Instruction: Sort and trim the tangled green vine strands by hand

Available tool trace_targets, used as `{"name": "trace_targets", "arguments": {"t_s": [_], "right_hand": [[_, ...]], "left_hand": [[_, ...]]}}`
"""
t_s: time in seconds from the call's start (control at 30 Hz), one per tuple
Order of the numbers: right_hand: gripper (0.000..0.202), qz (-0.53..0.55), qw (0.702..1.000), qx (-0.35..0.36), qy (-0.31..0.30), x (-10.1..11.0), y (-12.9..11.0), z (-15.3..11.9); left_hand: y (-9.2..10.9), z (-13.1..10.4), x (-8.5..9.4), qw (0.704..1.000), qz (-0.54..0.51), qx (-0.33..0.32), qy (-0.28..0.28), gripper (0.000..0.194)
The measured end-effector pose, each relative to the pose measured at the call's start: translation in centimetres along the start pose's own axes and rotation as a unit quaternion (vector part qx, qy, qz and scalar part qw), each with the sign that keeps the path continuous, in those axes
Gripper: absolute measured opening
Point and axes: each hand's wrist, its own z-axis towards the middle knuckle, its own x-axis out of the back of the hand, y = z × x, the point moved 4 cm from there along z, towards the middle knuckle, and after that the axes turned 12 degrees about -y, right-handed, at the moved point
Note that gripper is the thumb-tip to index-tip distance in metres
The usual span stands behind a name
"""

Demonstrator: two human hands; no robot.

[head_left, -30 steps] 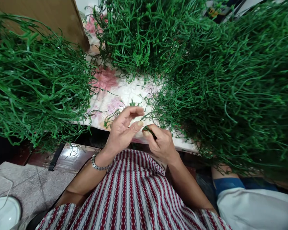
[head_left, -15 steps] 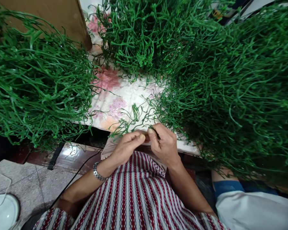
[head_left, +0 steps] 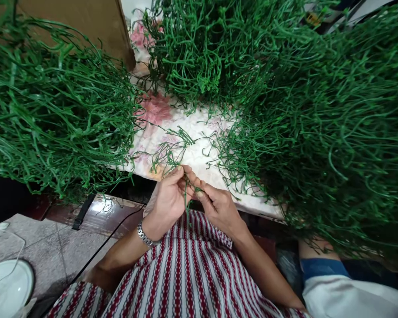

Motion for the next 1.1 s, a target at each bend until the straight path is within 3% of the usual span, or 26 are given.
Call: {"name": "trace_targets", "arguments": {"t_s": [0.1,0.2,0.4,0.6,0.67,0.77,0.8,0.87,1.0,1.1], "right_hand": [[0.028,0.026,0.999,0.008,-0.04,-0.1,0.2,0.0],[0.025,0.008,0.991,0.079,-0.104,0.0,0.1,-0.1],[0.032,-0.034,0.962,0.164,-0.215,-0.5,0.4,0.1],[0.032,-0.022,0.92,0.205,-0.333,-1.1,-0.4,-0.5],[0.032,-0.016,0.939,0.192,-0.283,0.6,-0.8,-0.3],[0.019,-0.056,0.987,0.118,-0.09,4.4,-0.9,1.1],[0.015,-0.092,0.991,0.097,-0.028,5.5,-0.8,1.8],[0.023,-0.179,0.98,0.087,0.031,6.3,-0.8,3.5],[0.021,-0.316,0.945,0.085,0.006,5.0,0.1,7.3],[0.02,-0.313,0.947,0.072,-0.03,4.4,0.8,8.4]], "left_hand": [[-0.4,0.2,0.0,0.998,-0.001,0.029,-0.047,0.022],[-0.6,0.3,0.4,0.993,0.04,0.084,-0.074,0.021],[-0.8,-0.7,1.4,0.973,0.149,0.158,-0.08,0.024],[-0.7,-1.4,2.3,0.957,0.224,0.165,-0.082,0.031],[-0.7,-1.4,2.5,0.954,0.228,0.171,-0.088,0.032],[-0.9,-1.6,2.8,0.955,0.216,0.177,-0.097,0.031],[-0.9,-1.6,2.8,0.956,0.212,0.175,-0.099,0.03],[-0.9,-1.7,2.8,0.956,0.212,0.173,-0.106,0.028],[-0.6,-2.0,2.5,0.944,0.259,0.176,-0.106,0.031],[0.5,-2.4,2.4,0.93,0.311,0.169,-0.094,0.033]]}}
